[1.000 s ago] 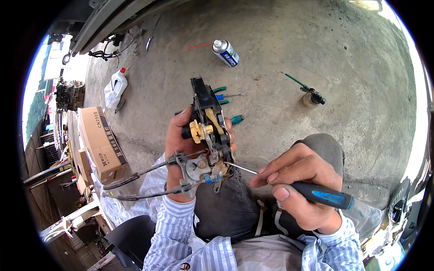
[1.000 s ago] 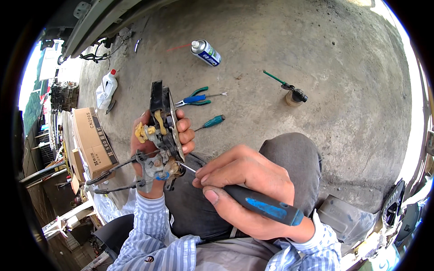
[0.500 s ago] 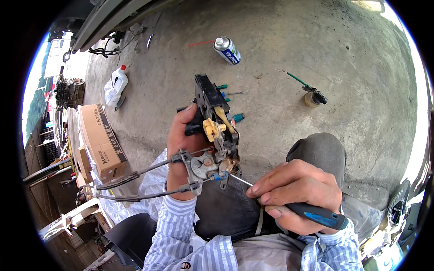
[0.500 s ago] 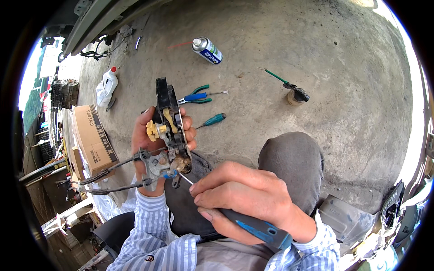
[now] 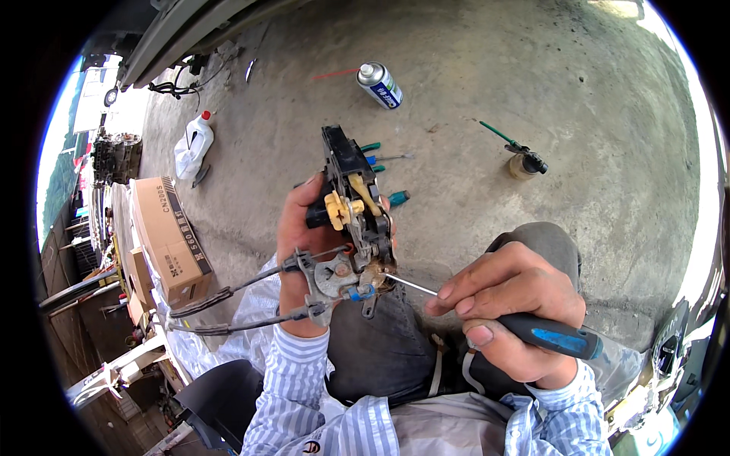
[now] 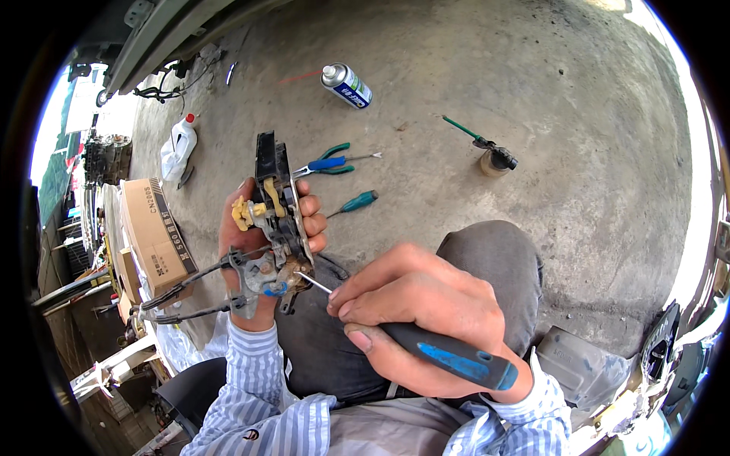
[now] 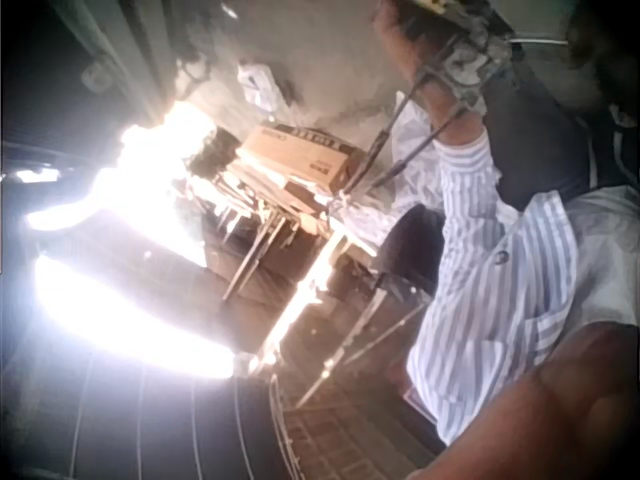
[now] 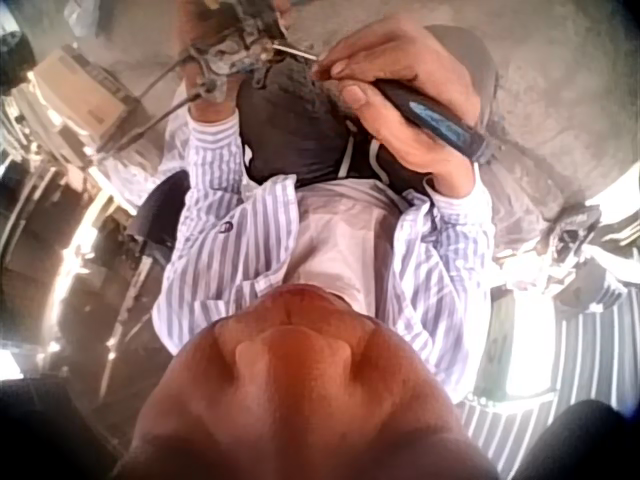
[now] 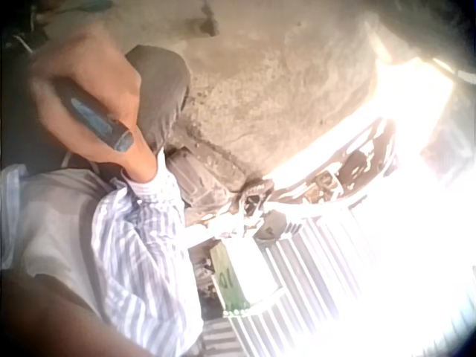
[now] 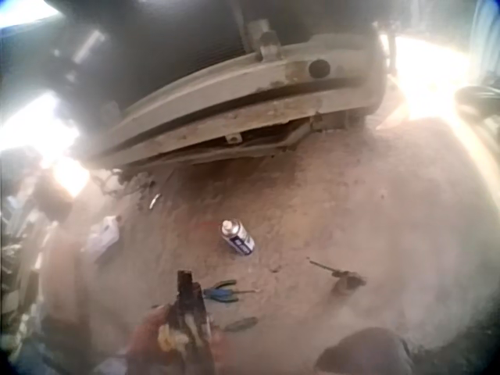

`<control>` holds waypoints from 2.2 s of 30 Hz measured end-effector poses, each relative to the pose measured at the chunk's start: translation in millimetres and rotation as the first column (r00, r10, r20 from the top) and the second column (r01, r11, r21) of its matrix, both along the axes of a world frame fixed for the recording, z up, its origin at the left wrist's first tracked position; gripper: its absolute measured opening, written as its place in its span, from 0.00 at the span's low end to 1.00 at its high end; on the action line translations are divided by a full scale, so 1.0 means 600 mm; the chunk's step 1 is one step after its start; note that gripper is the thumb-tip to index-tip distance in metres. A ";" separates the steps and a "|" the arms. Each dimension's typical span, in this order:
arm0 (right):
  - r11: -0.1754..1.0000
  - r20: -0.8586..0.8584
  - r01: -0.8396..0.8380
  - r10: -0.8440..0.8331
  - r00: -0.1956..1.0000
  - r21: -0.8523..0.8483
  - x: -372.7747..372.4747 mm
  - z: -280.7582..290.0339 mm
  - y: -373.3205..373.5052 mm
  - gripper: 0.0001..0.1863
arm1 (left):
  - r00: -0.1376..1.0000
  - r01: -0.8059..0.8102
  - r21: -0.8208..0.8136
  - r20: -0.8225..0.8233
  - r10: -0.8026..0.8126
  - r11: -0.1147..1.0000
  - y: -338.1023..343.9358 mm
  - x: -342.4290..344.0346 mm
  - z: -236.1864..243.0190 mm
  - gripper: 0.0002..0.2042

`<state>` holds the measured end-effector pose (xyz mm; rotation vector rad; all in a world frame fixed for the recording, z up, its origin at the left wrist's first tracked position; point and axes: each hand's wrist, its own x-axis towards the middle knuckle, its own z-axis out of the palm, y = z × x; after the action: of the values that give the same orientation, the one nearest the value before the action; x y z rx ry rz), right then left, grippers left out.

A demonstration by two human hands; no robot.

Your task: The person sits on the ground and cleans a mechanical part with a spray can, then uses a screwdriver to adjust internal components. The person repeatedly sprays and manipulates the part with tools.

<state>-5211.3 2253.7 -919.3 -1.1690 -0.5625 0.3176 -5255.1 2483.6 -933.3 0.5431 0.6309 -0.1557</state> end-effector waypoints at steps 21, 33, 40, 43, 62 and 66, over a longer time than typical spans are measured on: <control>0.996 -0.136 0.046 -0.056 0.989 -0.081 0.007 -0.007 -0.005 0.02 | 0.994 -0.088 0.217 -0.042 0.099 0.972 -0.019 0.006 0.000 0.24; 0.998 -0.117 -0.054 0.050 0.992 -0.031 -0.001 -0.004 -0.009 0.03 | 0.997 -0.068 0.176 -0.020 0.072 0.982 -0.010 -0.009 -0.001 0.26; 0.995 -0.214 0.087 -0.073 0.974 0.054 -0.011 0.006 -0.019 0.05 | 0.994 -0.105 0.065 0.032 0.103 0.992 0.003 -0.015 -0.002 0.29; 0.978 -0.458 0.164 -0.090 0.885 0.125 0.002 -0.006 -0.038 0.13 | 0.988 -0.017 -0.088 0.151 0.030 0.996 -0.001 -0.017 -0.001 0.30; 0.981 -0.296 -0.028 0.085 0.951 0.191 -0.009 0.028 -0.002 0.10 | 0.941 -0.039 -0.420 0.289 0.174 0.907 0.006 -0.015 -0.004 0.31; 0.977 -0.282 0.015 0.047 0.958 0.213 -0.008 0.022 0.002 0.09 | 0.928 -0.059 -0.481 0.297 0.226 0.874 0.006 -0.017 -0.010 0.31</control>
<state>-5216.4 2254.8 -906.2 -0.8918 -0.3425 0.4221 -5265.3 2487.4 -939.2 0.0466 0.2684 -0.0619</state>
